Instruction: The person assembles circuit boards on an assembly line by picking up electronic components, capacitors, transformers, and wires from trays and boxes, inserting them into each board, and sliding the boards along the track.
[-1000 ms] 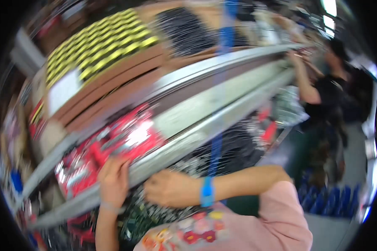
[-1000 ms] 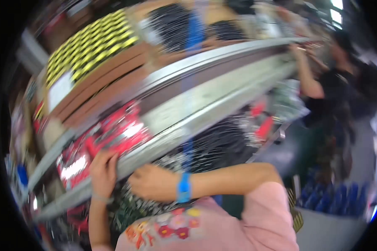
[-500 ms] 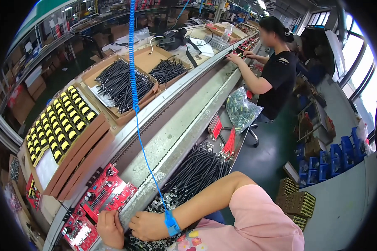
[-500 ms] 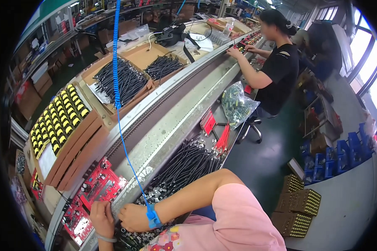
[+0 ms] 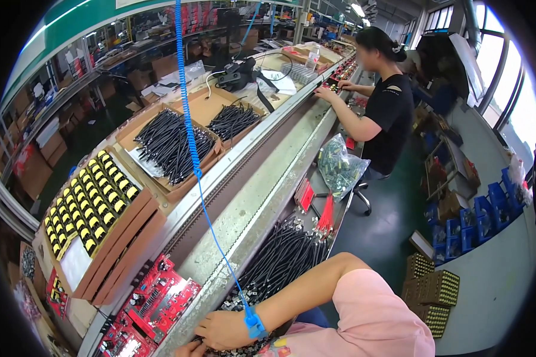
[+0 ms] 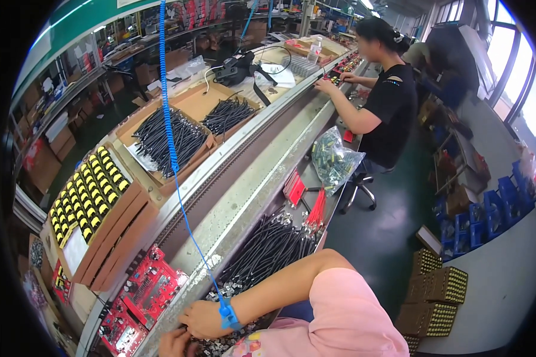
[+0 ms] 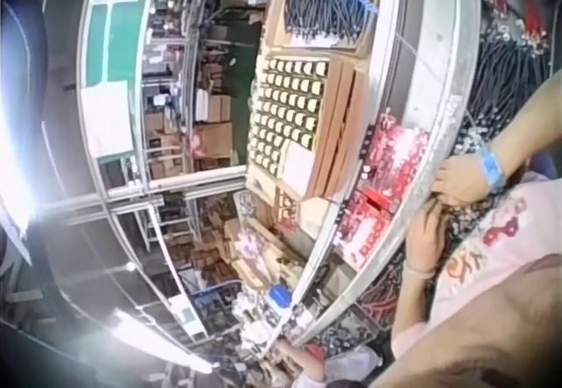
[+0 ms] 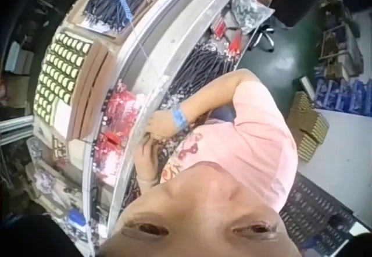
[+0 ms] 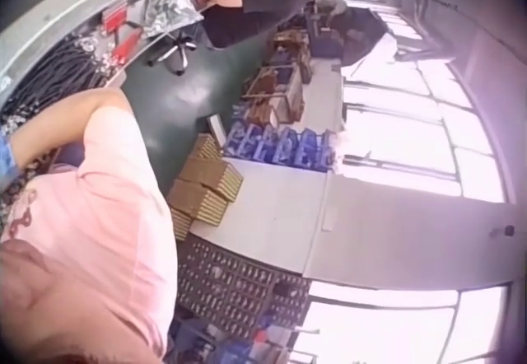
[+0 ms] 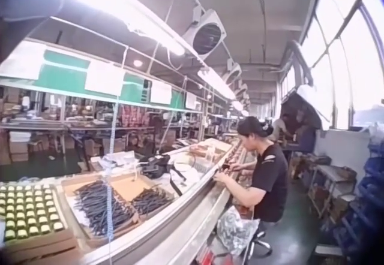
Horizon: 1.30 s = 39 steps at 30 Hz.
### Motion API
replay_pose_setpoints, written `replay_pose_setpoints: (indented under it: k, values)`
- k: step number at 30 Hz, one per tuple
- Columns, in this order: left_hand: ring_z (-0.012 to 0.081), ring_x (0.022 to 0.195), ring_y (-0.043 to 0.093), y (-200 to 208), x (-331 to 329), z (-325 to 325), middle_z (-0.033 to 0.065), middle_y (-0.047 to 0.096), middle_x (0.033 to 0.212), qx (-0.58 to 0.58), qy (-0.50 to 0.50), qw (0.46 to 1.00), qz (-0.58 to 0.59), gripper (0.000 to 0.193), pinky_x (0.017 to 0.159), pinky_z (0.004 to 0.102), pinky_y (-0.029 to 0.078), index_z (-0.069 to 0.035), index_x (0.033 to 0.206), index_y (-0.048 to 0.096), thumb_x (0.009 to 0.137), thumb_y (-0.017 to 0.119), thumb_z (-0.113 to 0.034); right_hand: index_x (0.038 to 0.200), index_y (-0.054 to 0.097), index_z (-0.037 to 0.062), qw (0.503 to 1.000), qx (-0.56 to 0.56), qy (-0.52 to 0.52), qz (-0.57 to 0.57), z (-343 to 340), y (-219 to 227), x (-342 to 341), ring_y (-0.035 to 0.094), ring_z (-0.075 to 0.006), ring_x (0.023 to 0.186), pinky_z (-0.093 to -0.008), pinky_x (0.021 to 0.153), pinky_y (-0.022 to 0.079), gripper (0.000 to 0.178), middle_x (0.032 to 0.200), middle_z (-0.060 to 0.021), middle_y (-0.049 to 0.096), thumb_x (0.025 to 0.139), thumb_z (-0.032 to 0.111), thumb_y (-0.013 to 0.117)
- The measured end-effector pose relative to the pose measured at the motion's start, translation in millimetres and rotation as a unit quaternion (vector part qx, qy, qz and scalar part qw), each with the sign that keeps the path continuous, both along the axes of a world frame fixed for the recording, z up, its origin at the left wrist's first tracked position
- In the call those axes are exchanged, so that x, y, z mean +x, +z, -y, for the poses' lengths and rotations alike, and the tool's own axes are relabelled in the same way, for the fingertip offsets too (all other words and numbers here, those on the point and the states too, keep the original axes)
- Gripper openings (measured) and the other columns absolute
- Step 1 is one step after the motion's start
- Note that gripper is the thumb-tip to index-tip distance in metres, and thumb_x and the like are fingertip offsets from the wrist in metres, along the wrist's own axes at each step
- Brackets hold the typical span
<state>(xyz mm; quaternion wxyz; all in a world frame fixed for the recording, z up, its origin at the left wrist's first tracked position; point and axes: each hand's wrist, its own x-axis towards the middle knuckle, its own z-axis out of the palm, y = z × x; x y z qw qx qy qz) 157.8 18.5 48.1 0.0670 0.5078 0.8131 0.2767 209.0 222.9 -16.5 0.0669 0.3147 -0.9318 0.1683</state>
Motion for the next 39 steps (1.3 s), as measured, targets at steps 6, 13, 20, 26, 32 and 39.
replay_pose_setpoints:
  k: [6, 13, 20, 26, 32, 39]
  values:
    - [0.0383, 0.099, 0.063, -6.6, 5.8, 3.1, 0.0161, 0.067, 0.109, -0.013, -0.051, 0.998, 0.029, 0.023, 0.089, 0.0466, 0.05, -0.003, 0.11, 0.069, 0.087, 0.073, -0.004, 0.088, 0.072, 0.0049, 0.996, -0.069, 0.005, 0.049, -14.7, 12.2, -0.7, 0.069, -0.0322, 0.091, -0.0416, 0.075, 0.057, 0.017, 0.097, -0.0143, 0.066, 0.083, 0.02, 0.066]
    - [0.0315, 0.088, 0.067, -7.7, -12.1, 10.2, 0.015, 0.068, 0.103, 0.012, -0.085, 0.984, 0.157, 0.016, 0.08, 0.0402, 0.054, -0.001, 0.104, 0.066, 0.089, 0.073, -0.002, 0.087, 0.068, 0.0031, 0.991, -0.117, 0.038, 0.051, -28.9, 17.1, 2.7, 0.07, -0.0343, 0.089, -0.0433, 0.074, 0.056, 0.015, 0.095, -0.015, 0.064, 0.081, 0.017, 0.067]
    - [0.0141, 0.083, 0.066, -32.2, -5.0, 27.7, 0.0102, 0.067, 0.098, 0.01, 0.037, 0.933, 0.357, 0.009, 0.07, 0.0269, 0.056, 0.0, 0.111, 0.063, 0.103, 0.063, -0.004, 0.091, 0.063, -0.0012, 0.978, -0.18, 0.05, 0.091, -32.7, 22.5, 2.9, 0.068, -0.0381, 0.08, -0.0473, 0.071, 0.056, 0.016, 0.095, -0.0171, 0.06, 0.083, 0.012, 0.067]
    - [0.024, 0.1, 0.069, -3.0, -2.3, 7.4, 0.0166, 0.071, 0.113, 0.004, 0.067, 0.955, 0.288, 0.021, 0.092, 0.0354, 0.055, 0.003, 0.122, 0.066, 0.104, 0.061, -0.006, 0.093, 0.06, -0.004, 0.959, -0.252, 0.013, 0.131, -33.2, 29.5, 1.1, 0.068, -0.0409, 0.081, -0.0488, 0.07, 0.056, 0.021, 0.098, -0.0185, 0.057, 0.081, 0.01, 0.072]
    - [0.0258, 0.109, 0.067, -8.2, -4.2, 10.7, 0.0173, 0.073, 0.115, 0.0, 0.08, 0.941, 0.329, 0.024, 0.099, 0.0373, 0.051, 0.004, 0.124, 0.067, 0.102, 0.062, -0.005, 0.091, 0.059, -0.0037, 0.961, -0.254, -0.013, 0.108, -30.3, 26.5, 3.1, 0.067, -0.0418, 0.083, -0.0496, 0.071, 0.055, 0.022, 0.097, -0.019, 0.061, 0.081, 0.01, 0.074]
    - [0.0123, 0.072, 0.067, -45.9, -4.0, 27.0, 0.0107, 0.075, 0.09, 0.022, 0.114, 0.91, 0.399, 0.012, 0.063, 0.0252, 0.053, 0.003, 0.105, 0.069, 0.094, 0.07, 0.003, 0.09, 0.058, -0.0008, 0.952, -0.277, 0.005, 0.128, -28.1, 27.4, 2.0, 0.067, -0.0418, 0.087, -0.0498, 0.073, 0.053, 0.024, 0.094, -0.0182, 0.063, 0.082, 0.012, 0.076]
